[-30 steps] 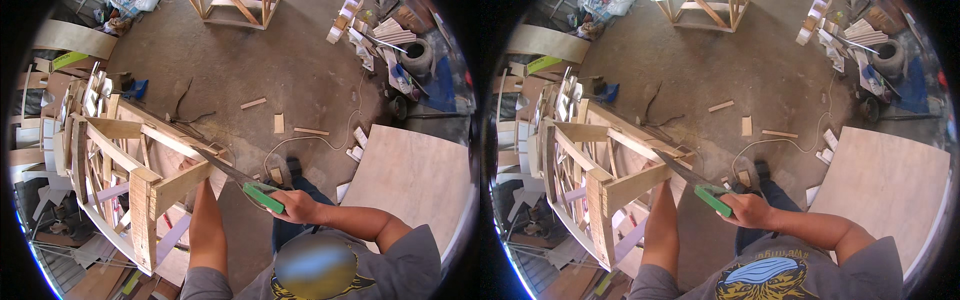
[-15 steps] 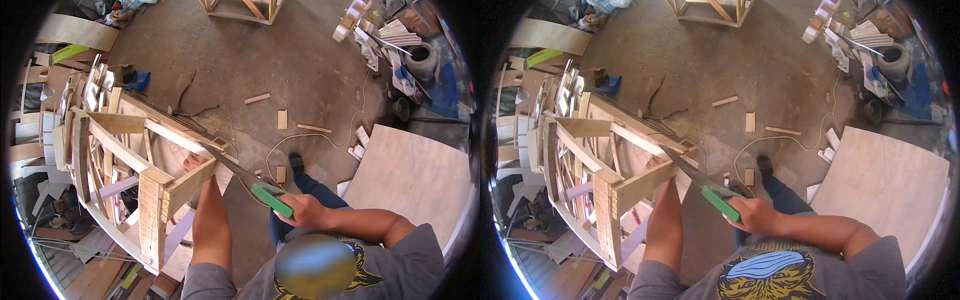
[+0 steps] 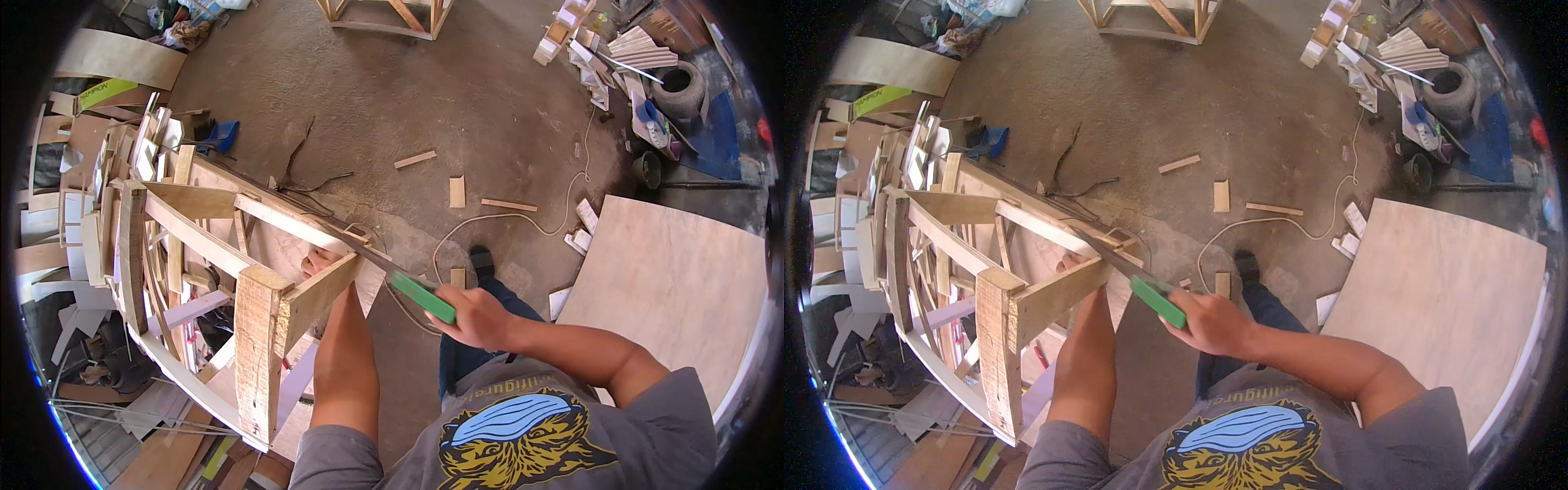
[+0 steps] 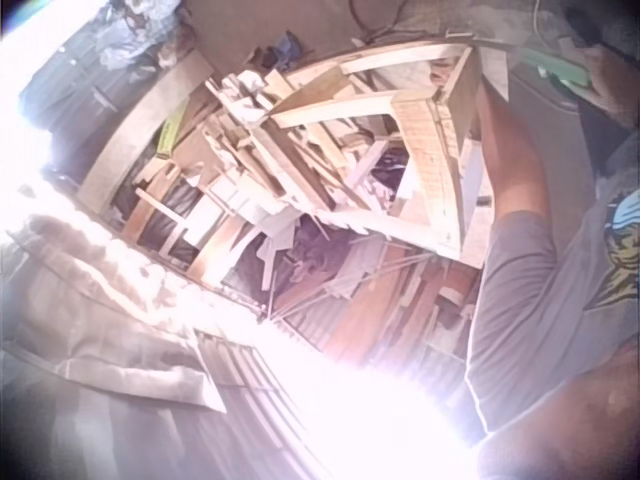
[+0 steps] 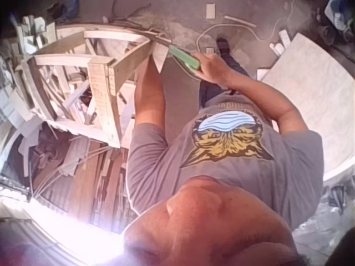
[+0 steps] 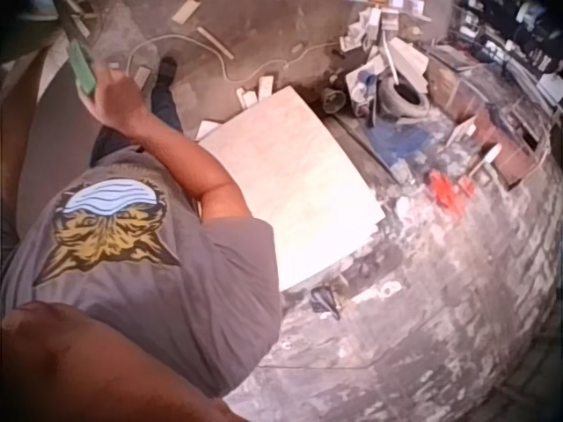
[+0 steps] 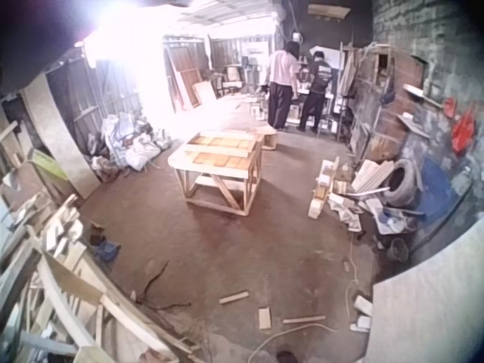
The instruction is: The person cuts nails from a wooden board using pliers, hammers the board onto a wooden frame using a hammer, and cuts a wooden piece on the frame using a hand saw.
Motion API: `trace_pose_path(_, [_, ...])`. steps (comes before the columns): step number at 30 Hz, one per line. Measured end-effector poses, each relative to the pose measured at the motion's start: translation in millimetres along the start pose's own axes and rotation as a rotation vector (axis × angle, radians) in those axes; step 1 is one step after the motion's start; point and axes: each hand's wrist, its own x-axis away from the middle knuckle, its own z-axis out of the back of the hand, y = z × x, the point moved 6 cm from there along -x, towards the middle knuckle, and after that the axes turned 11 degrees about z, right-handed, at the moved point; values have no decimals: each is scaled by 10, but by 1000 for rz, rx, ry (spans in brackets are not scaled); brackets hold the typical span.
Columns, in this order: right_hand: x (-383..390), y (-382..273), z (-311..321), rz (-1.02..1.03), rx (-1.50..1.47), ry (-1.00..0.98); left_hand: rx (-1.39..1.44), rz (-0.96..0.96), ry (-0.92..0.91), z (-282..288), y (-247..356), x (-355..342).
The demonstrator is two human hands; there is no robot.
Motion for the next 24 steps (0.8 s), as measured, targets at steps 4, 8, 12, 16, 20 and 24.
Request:
trace_pose_path(4, [5,-108,-1,8,10,25,-3,25,-16,19,-39,16])
trace_pose_path(8, [-50,-36,-33,2,-12,31,-1,53,-30,50,-49,-2])
trace_pose_path(12, [-455,185,-333,12,24,24,9,55,-40,73,12,33])
trace_pose_path(16, [-116,-30,-59,-21,-26,14,14,70,-29,145,42,12])
trace_pose_path(20, [-241,79,-167,-2,-24,35,20,78,-42,230,159,35])
trace_pose_path(24, [-474,283,-401,1,13,43,23,106,-27,216,165,69])
